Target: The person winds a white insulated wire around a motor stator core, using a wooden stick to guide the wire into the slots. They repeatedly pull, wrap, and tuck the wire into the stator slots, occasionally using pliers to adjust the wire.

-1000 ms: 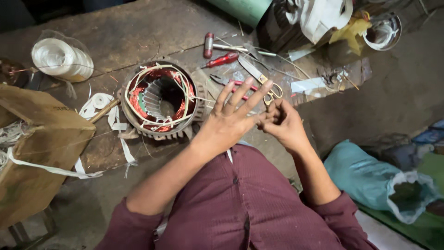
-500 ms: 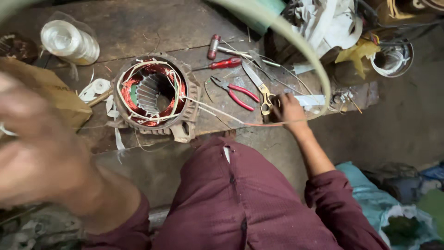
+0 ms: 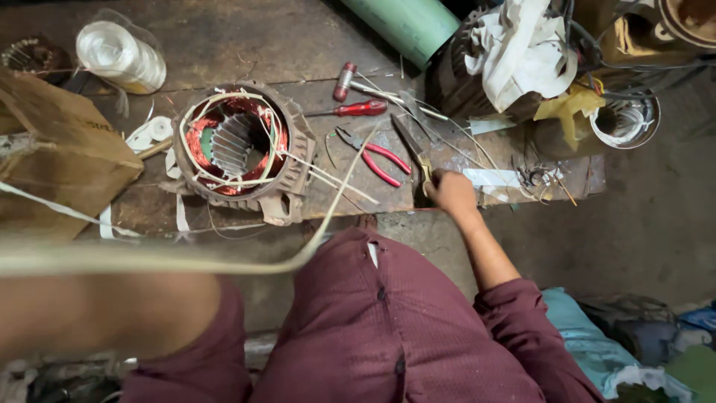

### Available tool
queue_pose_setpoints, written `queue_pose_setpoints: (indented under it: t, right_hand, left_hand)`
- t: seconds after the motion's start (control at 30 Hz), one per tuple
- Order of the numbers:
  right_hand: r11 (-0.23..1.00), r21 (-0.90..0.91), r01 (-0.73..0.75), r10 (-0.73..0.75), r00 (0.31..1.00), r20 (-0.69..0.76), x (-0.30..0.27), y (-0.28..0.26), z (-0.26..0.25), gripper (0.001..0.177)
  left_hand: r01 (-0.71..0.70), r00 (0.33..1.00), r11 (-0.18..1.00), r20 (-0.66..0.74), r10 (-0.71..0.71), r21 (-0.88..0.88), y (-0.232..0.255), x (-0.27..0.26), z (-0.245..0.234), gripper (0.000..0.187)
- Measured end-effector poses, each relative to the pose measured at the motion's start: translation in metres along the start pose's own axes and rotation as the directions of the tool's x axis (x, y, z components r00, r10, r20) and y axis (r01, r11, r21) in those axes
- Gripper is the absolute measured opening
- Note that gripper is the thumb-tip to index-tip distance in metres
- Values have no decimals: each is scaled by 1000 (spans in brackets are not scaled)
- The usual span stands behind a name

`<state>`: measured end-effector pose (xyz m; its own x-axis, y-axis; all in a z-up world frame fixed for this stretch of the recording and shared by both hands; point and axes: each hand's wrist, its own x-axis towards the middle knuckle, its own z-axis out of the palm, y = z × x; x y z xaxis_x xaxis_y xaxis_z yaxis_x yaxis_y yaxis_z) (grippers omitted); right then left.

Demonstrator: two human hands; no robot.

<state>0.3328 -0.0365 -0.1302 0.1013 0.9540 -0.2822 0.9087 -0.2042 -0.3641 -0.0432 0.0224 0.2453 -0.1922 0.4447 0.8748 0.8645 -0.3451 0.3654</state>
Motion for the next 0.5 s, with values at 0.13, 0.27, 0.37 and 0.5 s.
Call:
queue_pose_setpoints:
  t: [0.13,0.27,0.37,0.5]
  right_hand:
    - [927,356,-114,62,986,153,-15,14,-22,22]
    - [704,701,110,-72,994,-84,-55,17,-43,13]
    - [572,811,126,11,987,-161,-84,9,-65,15]
    - [837,473,275,-132,941,-313,-88,-14,-99,33]
  left_hand:
    - [-159,955,981,237,180,-107,35,-26,61,18]
    - [3,750,996,659,58,-91,29,-88,147,19]
    - [169,708,978,705,-34,-122,11,-129,179,11]
    - [284,718,890,694,48,-356,11,-157,191,9]
